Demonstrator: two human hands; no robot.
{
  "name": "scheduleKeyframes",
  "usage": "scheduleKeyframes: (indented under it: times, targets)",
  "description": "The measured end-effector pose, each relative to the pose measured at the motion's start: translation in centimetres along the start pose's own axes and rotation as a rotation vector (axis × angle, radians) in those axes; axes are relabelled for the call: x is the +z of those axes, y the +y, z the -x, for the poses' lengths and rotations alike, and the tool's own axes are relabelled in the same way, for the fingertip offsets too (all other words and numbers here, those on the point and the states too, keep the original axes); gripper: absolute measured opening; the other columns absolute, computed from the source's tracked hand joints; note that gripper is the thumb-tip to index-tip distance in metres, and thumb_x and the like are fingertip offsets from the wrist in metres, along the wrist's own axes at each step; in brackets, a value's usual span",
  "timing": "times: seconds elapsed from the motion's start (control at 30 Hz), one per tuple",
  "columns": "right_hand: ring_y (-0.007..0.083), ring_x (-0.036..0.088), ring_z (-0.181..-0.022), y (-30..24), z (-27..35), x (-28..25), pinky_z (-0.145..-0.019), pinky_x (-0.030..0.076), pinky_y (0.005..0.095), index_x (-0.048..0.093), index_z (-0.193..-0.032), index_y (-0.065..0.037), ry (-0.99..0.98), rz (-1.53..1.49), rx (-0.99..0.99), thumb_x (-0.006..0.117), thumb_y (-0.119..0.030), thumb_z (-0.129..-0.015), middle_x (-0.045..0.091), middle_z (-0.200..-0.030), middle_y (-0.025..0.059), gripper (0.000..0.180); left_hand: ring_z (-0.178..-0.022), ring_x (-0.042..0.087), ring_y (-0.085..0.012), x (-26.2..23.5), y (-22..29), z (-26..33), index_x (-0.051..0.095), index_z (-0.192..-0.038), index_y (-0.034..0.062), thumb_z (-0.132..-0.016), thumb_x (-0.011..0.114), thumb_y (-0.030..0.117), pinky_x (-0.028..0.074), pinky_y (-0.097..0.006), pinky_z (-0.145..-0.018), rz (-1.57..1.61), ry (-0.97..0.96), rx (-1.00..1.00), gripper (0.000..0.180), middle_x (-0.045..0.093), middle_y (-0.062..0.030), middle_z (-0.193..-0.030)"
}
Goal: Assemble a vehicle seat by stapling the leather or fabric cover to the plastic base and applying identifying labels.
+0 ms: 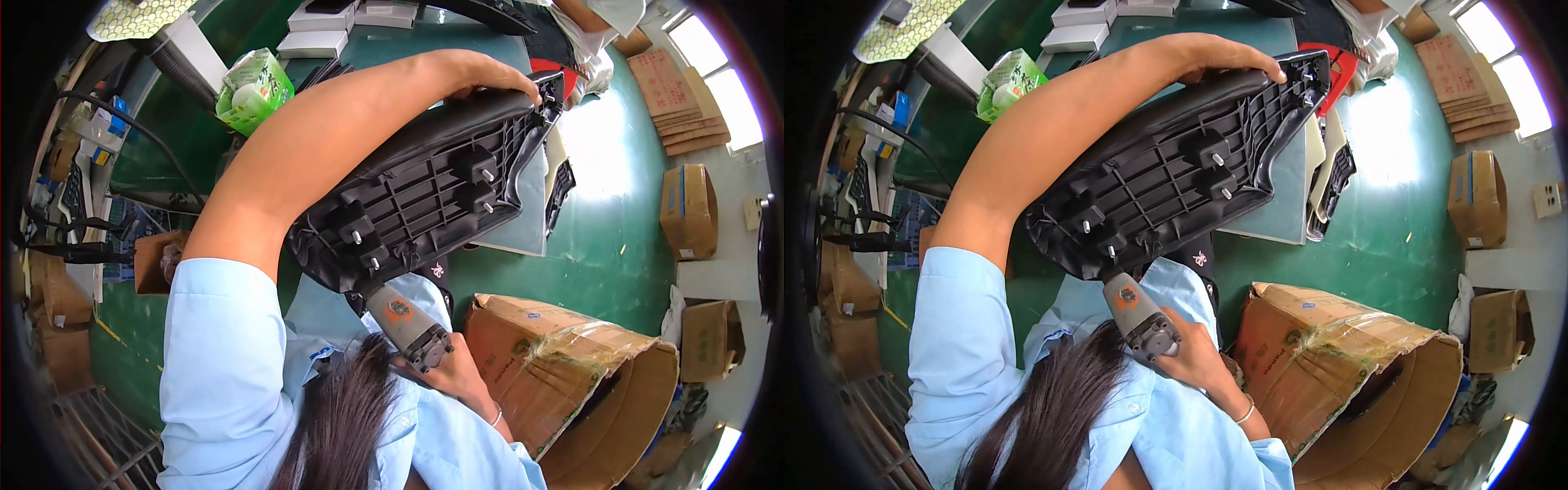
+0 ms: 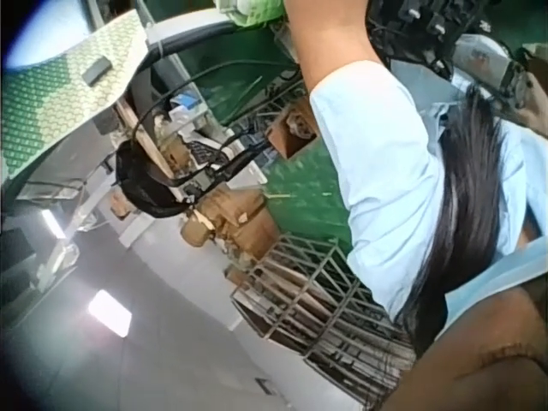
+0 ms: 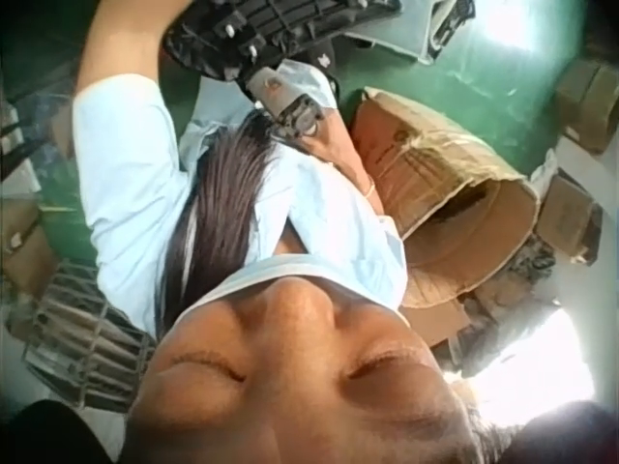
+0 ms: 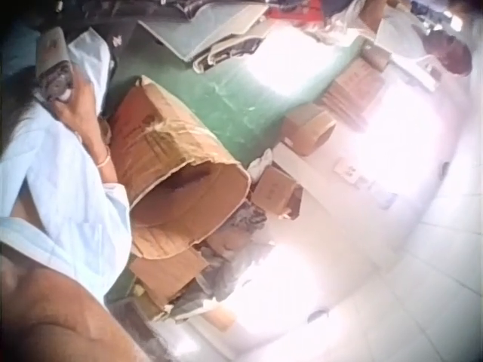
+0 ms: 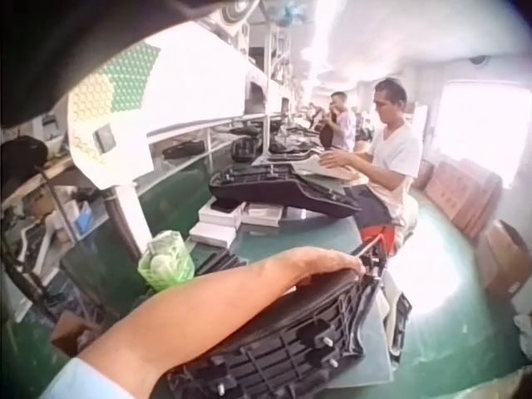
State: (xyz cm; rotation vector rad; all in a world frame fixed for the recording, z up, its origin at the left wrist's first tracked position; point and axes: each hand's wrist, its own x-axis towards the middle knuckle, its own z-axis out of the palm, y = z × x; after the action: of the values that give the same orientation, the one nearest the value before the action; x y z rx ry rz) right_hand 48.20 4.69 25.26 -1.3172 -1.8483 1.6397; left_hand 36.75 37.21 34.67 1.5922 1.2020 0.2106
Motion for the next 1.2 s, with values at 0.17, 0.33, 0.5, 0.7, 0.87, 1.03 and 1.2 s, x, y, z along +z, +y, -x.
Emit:
scheduleKeyframes:
  times: [0.17,0.33,0.5,0.7,0.87,1.03,1.2]
  targets:
    - [0.0095,0.057,-0.082,1.0,1.7,-1.4,-0.072,0.047,0.0274,0.055,-0.109,0.007,0.21,-0.287,-0.051,0.078,-0.016,-0.068,0.062,-0.094,0.0048,0.052,-0.055,0.056,-0.0145,-1.8,-0.6,-0.4,0.062,-0.084,0.0111,-0.078,0.062,0.033,0.047,-0.026,-0.055,0.418,0.004,0.312,0.023,0.059,-0.0018,-0.068]
    - [0.0129,0.055,-0.07,1.8,4.1,-3.5,-0.065,0.045,0.0261,0.059,-0.097,0.001,0.617,-0.511,-0.029,0.074,-0.008,-0.073,0.058,-0.078,-0.0002,0.029,-0.048,0.058,-0.0165,-6.0,1.2,5.8,0.059,-0.07,0.0091,-0.072,0.056,0.029,0.049,-0.029,-0.047,0.767,0.218,0.447,0.02,0.06,-0.0049,-0.061]
    - [0.0098,0.055,-0.071,2.6,4.2,-4.1,-0.064,0.045,0.0248,0.058,-0.099,-0.001,0.641,-0.571,0.022,0.075,-0.009,-0.074,0.059,-0.08,0.0,0.031,-0.041,0.042,-0.0114,-6.0,0.8,5.9,0.049,-0.067,0.0141,-0.076,0.055,0.025,0.034,-0.025,-0.041,0.939,0.136,0.663,0.015,0.043,0.0026,-0.053]
    - [0.0096,0.054,-0.068,1.6,4.1,-4.3,-0.063,0.045,0.0255,0.06,-0.095,-0.001,0.584,-0.381,0.043,0.076,-0.014,-0.073,0.06,-0.077,0.0017,0.03,-0.053,0.037,-0.0074,-3.8,3.8,9.0,0.05,-0.079,0.015,-0.076,0.054,0.018,0.028,-0.022,-0.049,0.999,0.082,0.756,0.006,0.037,0.0041,-0.065]
    - [0.0149,0.055,-0.064,0.6,1.8,-5.0,-0.063,0.047,0.0298,0.061,-0.091,0.004,0.586,-0.109,0.005,0.073,-0.025,-0.075,0.061,-0.07,0.0087,0.035,-0.059,0.039,-0.0085,-2.4,4.6,10.0,0.053,-0.09,0.0121,-0.076,0.051,0.013,0.031,-0.022,-0.052,0.707,0.466,0.888,0.014,0.039,0.0023,-0.072]
    - [0.0097,0.051,-0.059,1.2,1.9,-5.8,-0.052,0.042,0.0231,0.052,-0.108,0.001,0.429,-0.023,0.149,0.07,-0.007,-0.074,0.056,-0.078,0.0029,0.039,-0.061,0.043,-0.0077,-2.2,3.9,9.9,0.055,-0.099,0.0094,-0.076,0.051,0.013,0.035,-0.021,-0.054,0.713,0.42,0.863,0.024,0.042,0.0019,-0.073]
    - [0.0098,0.051,-0.06,-0.6,3.5,-4.3,-0.055,0.043,0.0255,0.058,-0.091,0.0,0.521,-0.413,0.082,0.073,-0.014,-0.074,0.058,-0.073,0.0012,0.026,-0.059,0.041,-0.0074,-2.4,3.2,11.2,0.052,-0.09,0.0121,-0.076,0.051,0.014,0.034,-0.022,-0.052,0.79,0.484,0.854,0.014,0.04,0.0028,-0.072]
